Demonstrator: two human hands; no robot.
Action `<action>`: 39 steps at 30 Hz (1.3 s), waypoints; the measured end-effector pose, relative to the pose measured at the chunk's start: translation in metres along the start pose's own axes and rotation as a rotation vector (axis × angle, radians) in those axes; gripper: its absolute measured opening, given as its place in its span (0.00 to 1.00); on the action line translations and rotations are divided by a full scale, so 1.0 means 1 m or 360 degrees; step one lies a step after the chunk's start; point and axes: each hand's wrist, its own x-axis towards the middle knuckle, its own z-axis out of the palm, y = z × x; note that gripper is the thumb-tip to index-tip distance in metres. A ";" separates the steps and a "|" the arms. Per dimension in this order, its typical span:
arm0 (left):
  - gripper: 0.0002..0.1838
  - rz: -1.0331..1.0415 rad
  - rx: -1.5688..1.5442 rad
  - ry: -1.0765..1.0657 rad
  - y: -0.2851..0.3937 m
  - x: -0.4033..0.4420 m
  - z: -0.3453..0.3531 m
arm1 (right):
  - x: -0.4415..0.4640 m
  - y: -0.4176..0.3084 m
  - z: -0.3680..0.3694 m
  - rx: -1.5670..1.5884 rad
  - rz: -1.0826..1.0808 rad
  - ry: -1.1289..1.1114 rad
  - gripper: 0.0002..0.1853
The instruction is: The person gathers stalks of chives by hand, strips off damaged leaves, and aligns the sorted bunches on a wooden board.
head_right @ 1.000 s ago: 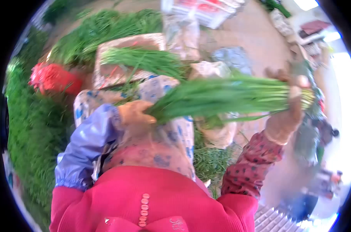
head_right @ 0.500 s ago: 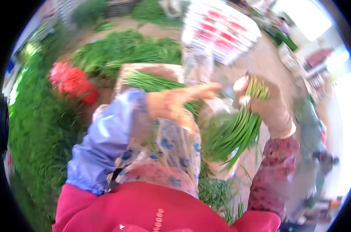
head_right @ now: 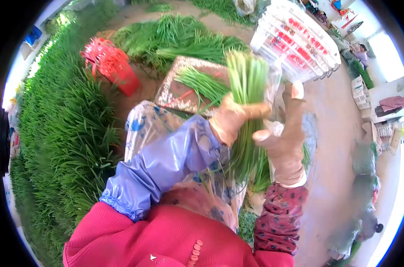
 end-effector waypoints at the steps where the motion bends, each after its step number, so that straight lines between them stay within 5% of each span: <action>1: 0.19 -0.0011 0.0117 0.0146 0.000 0.007 -0.005 | -0.009 0.002 -0.001 -0.0338 0.0023 -0.0093 0.68; 3: 0.17 0.0152 -0.0304 0.0270 -0.019 0.019 -0.007 | -0.016 -0.011 0.015 -0.0575 0.0627 -0.0409 0.69; 5: 0.15 0.0164 -0.0104 0.0379 -0.033 0.029 -0.015 | -0.018 0.004 0.026 -0.0762 0.0721 -0.0291 0.62; 7: 0.12 -0.0185 -0.0170 0.0477 -0.036 0.028 -0.021 | -0.008 0.012 0.025 -0.0837 0.0982 -0.0262 0.53; 9: 0.19 -0.0203 -0.0112 0.0323 -0.058 0.037 -0.064 | -0.016 0.049 0.009 -0.0790 0.0750 -0.0232 0.43; 10: 0.23 -0.0223 -0.0198 -0.0093 -0.082 0.052 -0.104 | -0.015 0.056 0.002 -0.0678 0.0847 -0.0256 0.42; 12: 0.32 -0.0108 0.0584 -0.0220 -0.077 0.062 -0.145 | -0.013 0.076 -0.016 -0.0683 0.0954 -0.0308 0.38; 13: 0.35 0.0015 0.1451 0.0083 -0.059 0.055 -0.165 | -0.014 0.083 -0.024 -0.0680 0.0988 -0.0318 0.38; 15: 0.38 -0.0115 0.2413 0.0456 -0.034 0.055 -0.193 | -0.018 0.095 -0.034 -0.0764 0.1009 -0.0142 0.37; 17: 0.38 -0.0436 0.2989 0.0527 -0.033 0.061 -0.218 | -0.017 0.105 -0.034 -0.0601 0.1029 -0.0086 0.35; 21: 0.37 -0.0219 0.3560 0.0794 -0.081 0.045 -0.246 | 0.003 0.102 -0.015 -0.0433 0.1142 -0.0172 0.33; 23: 0.29 -0.0613 0.3937 0.0331 -0.100 0.043 -0.238 | 0.020 0.102 -0.003 -0.0416 0.1113 -0.0240 0.32; 25: 0.22 -0.1560 0.3169 -0.0522 -0.088 0.053 -0.202 | 0.027 0.128 0.003 -0.0679 0.0867 -0.0203 0.32; 28: 0.17 -0.1388 0.2572 -0.0711 -0.111 0.022 -0.220 | 0.075 0.123 0.035 -0.1100 0.0716 -0.0486 0.37; 31: 0.20 -0.1831 0.2876 -0.0456 -0.098 0.029 -0.200 | 0.119 0.141 0.072 -0.1168 0.0738 -0.0856 0.35; 33: 0.25 -0.2031 0.3197 -0.0873 -0.068 0.029 -0.172 | 0.136 0.159 0.098 -0.1195 0.0579 -0.0916 0.34; 34: 0.34 -0.1954 0.3357 -0.0743 -0.073 0.026 -0.164 | 0.142 0.170 0.112 -0.1228 0.0424 -0.0979 0.34; 39: 0.32 -0.1760 0.3297 -0.0932 -0.049 0.003 -0.142 | 0.153 0.237 0.182 -0.1478 0.0388 -0.1059 0.34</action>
